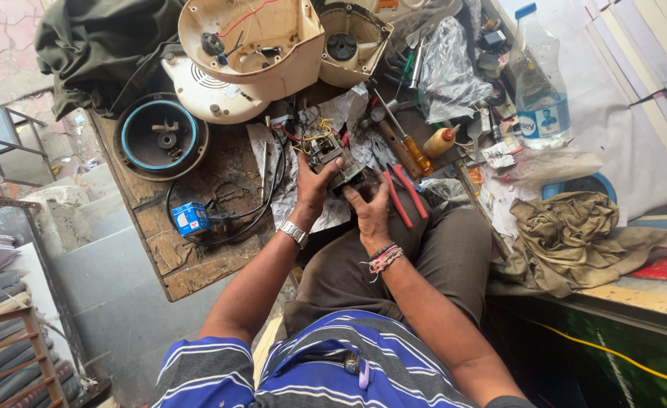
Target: The person uses a screwdriver and pliers to adjust wires and components inside a small motor assembly. They then place the motor into a plastic housing and secure it with a screwdriver.
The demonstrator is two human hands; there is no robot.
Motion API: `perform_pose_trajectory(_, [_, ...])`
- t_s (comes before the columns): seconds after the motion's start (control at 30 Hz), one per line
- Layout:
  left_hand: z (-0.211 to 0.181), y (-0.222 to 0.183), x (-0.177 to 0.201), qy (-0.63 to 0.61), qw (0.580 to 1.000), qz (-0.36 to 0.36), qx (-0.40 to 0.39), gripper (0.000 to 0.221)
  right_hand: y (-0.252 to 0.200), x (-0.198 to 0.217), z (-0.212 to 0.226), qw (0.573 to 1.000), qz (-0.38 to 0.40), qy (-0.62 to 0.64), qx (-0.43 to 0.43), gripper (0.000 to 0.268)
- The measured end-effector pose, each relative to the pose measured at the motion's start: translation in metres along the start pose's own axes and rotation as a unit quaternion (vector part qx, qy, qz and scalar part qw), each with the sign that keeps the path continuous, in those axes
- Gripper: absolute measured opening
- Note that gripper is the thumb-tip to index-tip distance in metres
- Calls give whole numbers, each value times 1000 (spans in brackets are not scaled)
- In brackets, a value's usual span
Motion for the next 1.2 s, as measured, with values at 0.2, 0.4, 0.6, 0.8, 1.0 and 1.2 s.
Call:
perform_pose_trajectory(0.2, [-1, 0, 1, 4, 1000, -8, 0, 102, -9, -3, 10, 997, 7, -57, 43, 70])
perform_pose_trajectory(0.4, [1, 3, 3, 8, 1000, -6, -10, 97, -8, -3, 9, 993, 7, -118, -19, 55])
perform_pose_trajectory(0.6, [-2, 0, 0, 9, 1000, -3, -7, 96, -7, -2, 14, 982, 26, -160, 100, 64])
perform_pose_trajectory(0.8, [-4, 0, 1, 24, 1000, -3, 2, 102, 1, 0, 4, 997, -5, -69, 40, 54])
perform_pose_trajectory(1.0, [-4, 5, -2, 21, 1000, 5, -9, 96, 1, 3, 4, 989, -43, -125, 63, 60])
perform_pose_trajectory(1.2, [1, 1, 4, 35, 999, -4, -5, 90, -3, 2, 0, 977, -7, -175, 124, 74])
Point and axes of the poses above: each hand's wrist, its own y-axis towards the middle knuckle, its own x-axis out of the back of the hand, z = x × y, the point moved 3 cm from there along y, towards the middle knuckle, and after that the axes turned 4 degrees about -x, right-handed, at the moved point
